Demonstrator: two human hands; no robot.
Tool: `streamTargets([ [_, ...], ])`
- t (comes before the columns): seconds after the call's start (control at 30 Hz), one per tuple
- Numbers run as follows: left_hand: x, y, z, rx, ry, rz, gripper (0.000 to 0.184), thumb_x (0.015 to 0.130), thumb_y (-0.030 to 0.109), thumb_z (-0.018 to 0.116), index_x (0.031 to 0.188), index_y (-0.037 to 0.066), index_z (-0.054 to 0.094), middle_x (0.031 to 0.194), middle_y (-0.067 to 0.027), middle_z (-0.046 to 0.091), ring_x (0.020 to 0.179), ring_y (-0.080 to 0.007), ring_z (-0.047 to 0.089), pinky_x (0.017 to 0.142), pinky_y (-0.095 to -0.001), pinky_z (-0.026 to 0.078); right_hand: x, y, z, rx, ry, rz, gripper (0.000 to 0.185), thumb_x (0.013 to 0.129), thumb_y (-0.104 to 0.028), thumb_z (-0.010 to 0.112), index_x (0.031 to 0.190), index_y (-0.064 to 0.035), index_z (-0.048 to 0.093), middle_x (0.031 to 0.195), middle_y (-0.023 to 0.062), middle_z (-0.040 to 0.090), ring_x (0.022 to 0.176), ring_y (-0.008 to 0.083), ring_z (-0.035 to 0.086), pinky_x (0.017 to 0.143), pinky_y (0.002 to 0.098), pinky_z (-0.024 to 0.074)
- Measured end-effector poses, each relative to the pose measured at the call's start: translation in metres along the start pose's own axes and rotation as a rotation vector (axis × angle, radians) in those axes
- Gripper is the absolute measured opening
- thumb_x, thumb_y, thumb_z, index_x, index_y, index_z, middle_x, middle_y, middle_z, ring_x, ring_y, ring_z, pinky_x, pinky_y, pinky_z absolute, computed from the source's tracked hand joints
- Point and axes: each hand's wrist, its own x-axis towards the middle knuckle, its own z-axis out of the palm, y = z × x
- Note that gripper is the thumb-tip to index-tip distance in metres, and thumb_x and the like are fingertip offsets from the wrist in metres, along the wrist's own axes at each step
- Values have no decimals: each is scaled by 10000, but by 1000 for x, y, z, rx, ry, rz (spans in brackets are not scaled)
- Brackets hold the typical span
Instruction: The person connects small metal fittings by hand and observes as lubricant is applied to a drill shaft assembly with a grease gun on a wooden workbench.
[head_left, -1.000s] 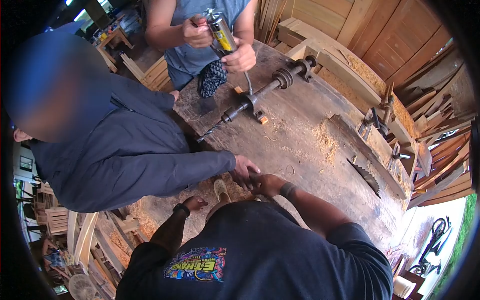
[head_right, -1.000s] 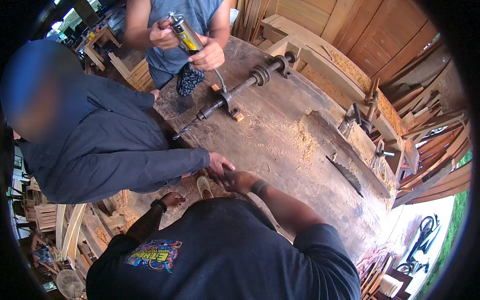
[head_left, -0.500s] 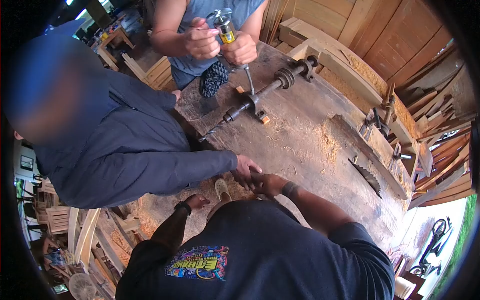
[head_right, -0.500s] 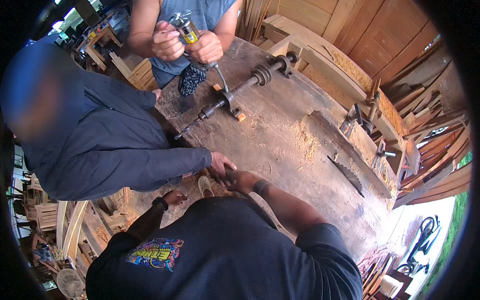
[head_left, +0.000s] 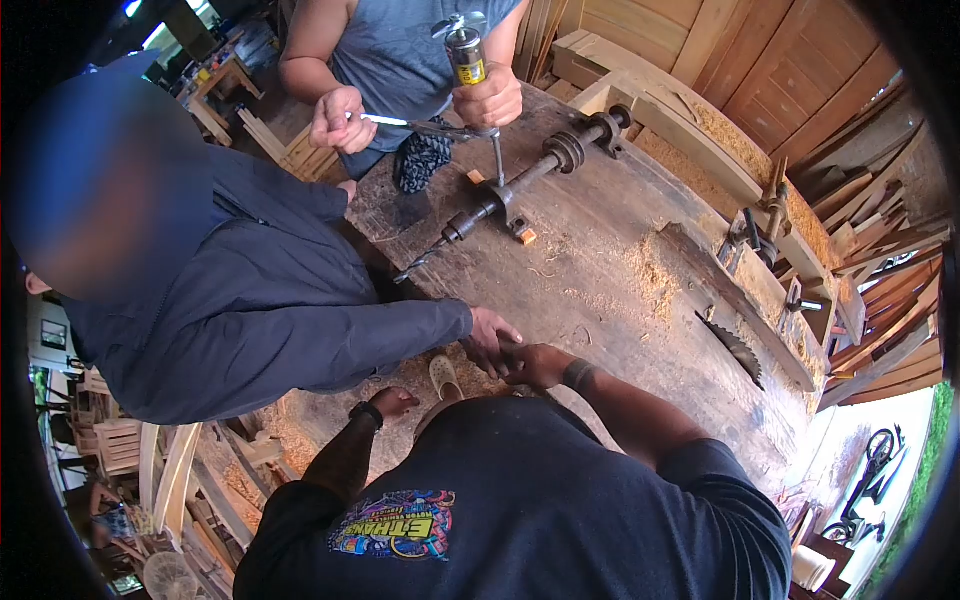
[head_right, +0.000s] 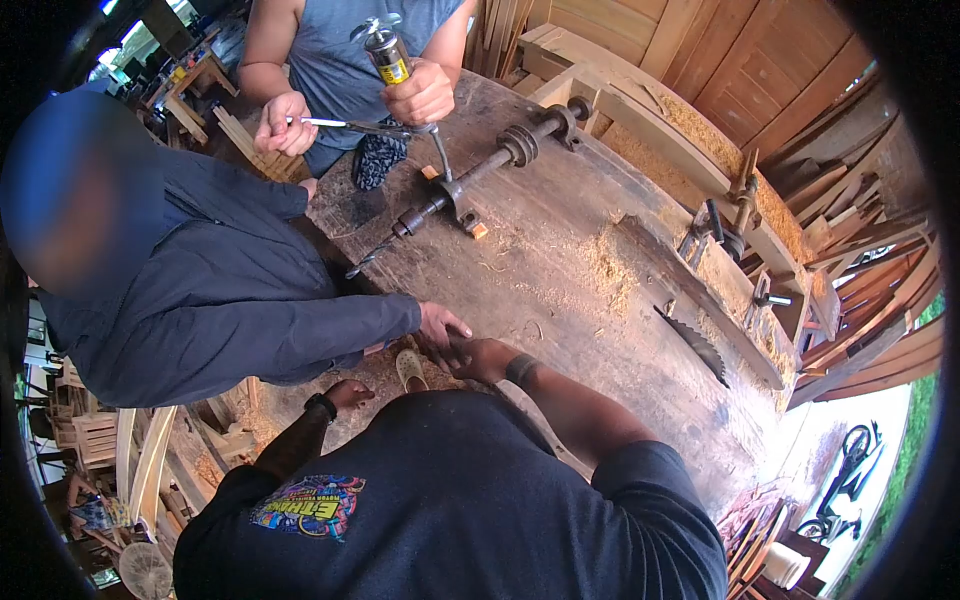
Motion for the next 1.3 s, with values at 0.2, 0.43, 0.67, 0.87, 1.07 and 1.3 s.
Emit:
streamTargets([
  [0.2, 6, -2, 3, -43, -11, 0, 474, 933, 468, 769, 1073, 16, 746, 953, -105, 765, 807, -174, 719, 755, -357, 571, 6, 13, 9, 3, 15, 6, 442, 930, -401, 714, 1259, -114, 643, 1097, 154, 734, 1061, 341, 702, 922, 447, 530],
  [0.43, 1, 4, 1, -62, -12, -16, 464, 940, 449, 770, 1068, 5, 739, 939, -104, 764, 803, -174, 716, 754, -348, 569, 6, 12, 9, -17, 21, 5, 435, 927, -416, 720, 1238, -119, 658, 1076, 168, 734, 1039, 338, 709, 897, 446, 534],
  [0.67, 4, -3, 6, -76, -15, -7, 414, 959, 431, 750, 1027, 24, 724, 890, -71, 739, 793, -160, 691, 734, -340, 552, 7, 14, 8, -36, -5, -2, 458, 928, -418, 718, 1272, -133, 620, 1088, 149, 723, 1054, 341, 700, 898, 449, 529],
  [0.87, 8, -10, 7, -24, -41, -2, 411, 959, 441, 749, 1026, 36, 723, 924, -68, 737, 834, -164, 693, 733, -349, 550, 11, 21, 12, -20, 0, -21, 443, 938, -402, 715, 1273, -131, 614, 1120, 142, 720, 1077, 333, 696, 928, 446, 522],
  [1.07, 3, 0, 4, 28, -49, 1, 413, 966, 446, 738, 1055, 43, 715, 930, -67, 729, 853, -167, 693, 744, -340, 547, 5, 8, 4, 2, -25, 22, 417, 945, -400, 711, 1247, -122, 636, 1133, 133, 724, 1086, 318, 699, 935, 433, 524],
  [1.3, -6, 46, 15, -297, -186, 164, 428, 1027, 430, 661, 1156, 24, 703, 939, -28, 710, 873, -133, 677, 735, -309, 527, 2, -2, -3, 19, -59, 55, 390, 948, -398, 711, 1199, -103, 661, 1114, 145, 725, 1092, 318, 701, 933, 430, 525],
])
